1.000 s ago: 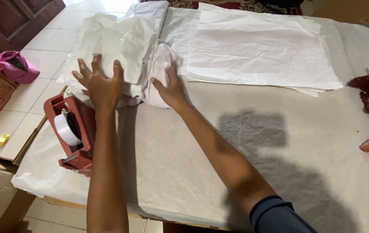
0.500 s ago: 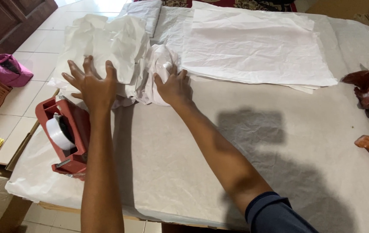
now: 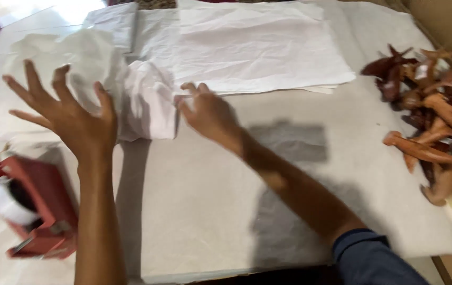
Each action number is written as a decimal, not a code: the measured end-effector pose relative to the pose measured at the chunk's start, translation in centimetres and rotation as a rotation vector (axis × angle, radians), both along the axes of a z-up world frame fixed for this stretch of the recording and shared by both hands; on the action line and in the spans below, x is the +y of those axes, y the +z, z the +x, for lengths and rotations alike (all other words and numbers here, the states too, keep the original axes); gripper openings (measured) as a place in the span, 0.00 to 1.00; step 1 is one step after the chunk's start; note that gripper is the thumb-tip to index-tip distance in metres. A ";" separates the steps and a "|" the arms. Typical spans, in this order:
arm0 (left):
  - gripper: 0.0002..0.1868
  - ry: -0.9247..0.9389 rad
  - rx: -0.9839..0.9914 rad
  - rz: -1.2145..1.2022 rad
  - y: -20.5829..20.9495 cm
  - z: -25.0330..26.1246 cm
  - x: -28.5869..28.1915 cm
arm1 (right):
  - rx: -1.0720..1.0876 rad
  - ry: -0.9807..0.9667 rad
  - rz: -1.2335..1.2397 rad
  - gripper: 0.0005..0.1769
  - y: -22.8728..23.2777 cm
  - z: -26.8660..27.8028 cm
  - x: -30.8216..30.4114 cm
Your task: The person is wrapping small wooden shark figurines in white tissue paper and securing the wrap with adhesive tape from a dispenser.
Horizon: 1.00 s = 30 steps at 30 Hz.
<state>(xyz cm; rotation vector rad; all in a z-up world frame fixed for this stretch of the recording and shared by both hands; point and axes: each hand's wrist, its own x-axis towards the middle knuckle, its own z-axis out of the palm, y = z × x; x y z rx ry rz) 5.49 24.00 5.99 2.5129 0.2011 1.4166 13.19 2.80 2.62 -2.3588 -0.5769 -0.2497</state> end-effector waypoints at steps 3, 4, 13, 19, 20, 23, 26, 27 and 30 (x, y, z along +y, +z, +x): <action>0.22 -0.242 0.101 0.113 0.4 1.5 -4.7 | -0.173 -0.186 0.158 0.07 -2.3 7.7 -8.0; 0.22 -0.257 0.099 0.114 -0.7 2.4 -5.9 | -0.175 -0.200 0.157 0.07 -3.3 11.0 -11.7; 0.26 -0.469 0.261 0.073 -9.0 12.6 -13.1 | 0.034 -0.648 -0.215 0.45 -10.0 26.5 -35.4; 0.25 -0.263 0.561 -0.184 -12.3 22.2 -10.2 | 0.285 -0.650 -0.266 0.44 -6.6 23.9 -33.1; 0.27 -0.182 0.592 -0.196 -12.4 23.3 -9.5 | 0.302 -0.617 -0.230 0.45 -6.2 24.0 -32.8; 0.33 -0.070 0.689 -0.252 -14.0 27.8 -7.0 | 0.324 -0.583 -0.163 0.46 -5.0 24.1 -32.1; 0.42 -0.040 0.772 -0.303 -14.5 30.1 -5.8 | 0.353 -0.594 -0.132 0.47 -3.4 22.4 -31.1; 0.45 -0.046 0.788 -0.309 -14.3 30.4 -5.8 | 0.376 -0.611 -0.132 0.48 -2.8 21.7 -30.8; 0.48 0.020 0.867 -0.355 -10.0 27.5 -7.9 | 0.573 -0.597 0.051 0.52 1.0 19.2 -30.5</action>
